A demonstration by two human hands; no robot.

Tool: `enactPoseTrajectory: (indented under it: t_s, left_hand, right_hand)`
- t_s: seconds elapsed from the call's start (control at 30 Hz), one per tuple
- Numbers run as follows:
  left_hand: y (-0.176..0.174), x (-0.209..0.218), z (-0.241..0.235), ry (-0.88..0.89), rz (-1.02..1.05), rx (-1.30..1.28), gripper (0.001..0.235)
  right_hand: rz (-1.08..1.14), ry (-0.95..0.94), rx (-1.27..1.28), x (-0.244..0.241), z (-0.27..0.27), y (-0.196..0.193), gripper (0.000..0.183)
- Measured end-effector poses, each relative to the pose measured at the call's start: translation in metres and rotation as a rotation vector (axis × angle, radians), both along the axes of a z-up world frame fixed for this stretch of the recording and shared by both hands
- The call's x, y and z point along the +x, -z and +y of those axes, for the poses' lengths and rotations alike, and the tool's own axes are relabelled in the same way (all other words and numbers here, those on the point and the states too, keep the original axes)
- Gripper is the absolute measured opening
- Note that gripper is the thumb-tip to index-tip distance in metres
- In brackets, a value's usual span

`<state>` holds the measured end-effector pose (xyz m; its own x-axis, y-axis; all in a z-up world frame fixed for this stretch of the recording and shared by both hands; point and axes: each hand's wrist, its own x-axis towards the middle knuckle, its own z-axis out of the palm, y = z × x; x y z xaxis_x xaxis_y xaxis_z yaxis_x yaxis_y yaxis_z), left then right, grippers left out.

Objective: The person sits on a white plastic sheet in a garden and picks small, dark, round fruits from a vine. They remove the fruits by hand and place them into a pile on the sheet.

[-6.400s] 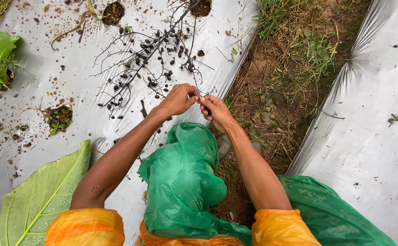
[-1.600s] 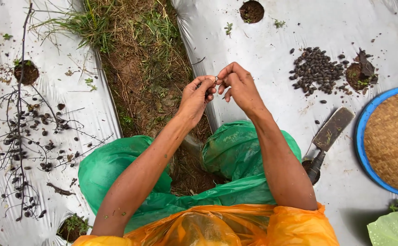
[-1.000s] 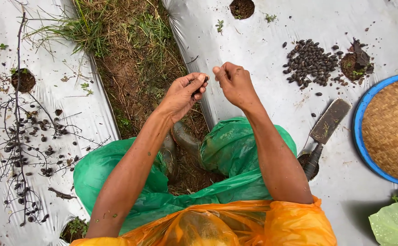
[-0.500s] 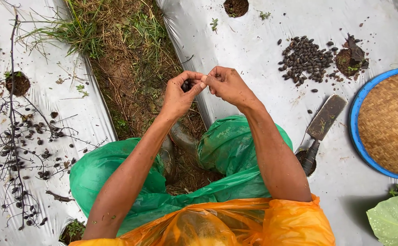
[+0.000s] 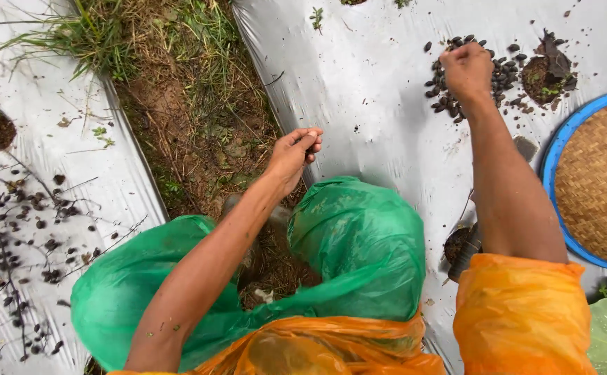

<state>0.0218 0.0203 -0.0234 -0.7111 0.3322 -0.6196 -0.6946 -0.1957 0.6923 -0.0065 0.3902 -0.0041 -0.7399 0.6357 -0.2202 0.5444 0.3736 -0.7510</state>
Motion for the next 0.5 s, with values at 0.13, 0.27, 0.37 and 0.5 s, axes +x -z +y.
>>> enactPoseTrajectory:
  t_s: [0.13,0.27,0.37,0.5]
  left_hand:
    - [0.025,-0.004,0.024,0.034,-0.074,-0.019,0.015]
    - [0.041,-0.01,0.028,0.051,-0.07,-0.008,0.013]
    - [0.041,-0.015,0.03,0.052,-0.091,-0.013,0.013]
    - [0.031,-0.016,0.033,0.048,-0.111,-0.021,0.011]
  right_hand:
    - [-0.057,0.037,0.198,0.002,0.064,0.044,0.02]
    - [-0.03,-0.106,0.32,-0.003,0.091,0.069,0.014]
    - [0.014,-0.161,0.329,-0.003,0.093,0.071,0.012]
    - [-0.096,0.009,0.114,-0.007,0.076,0.042,0.015]
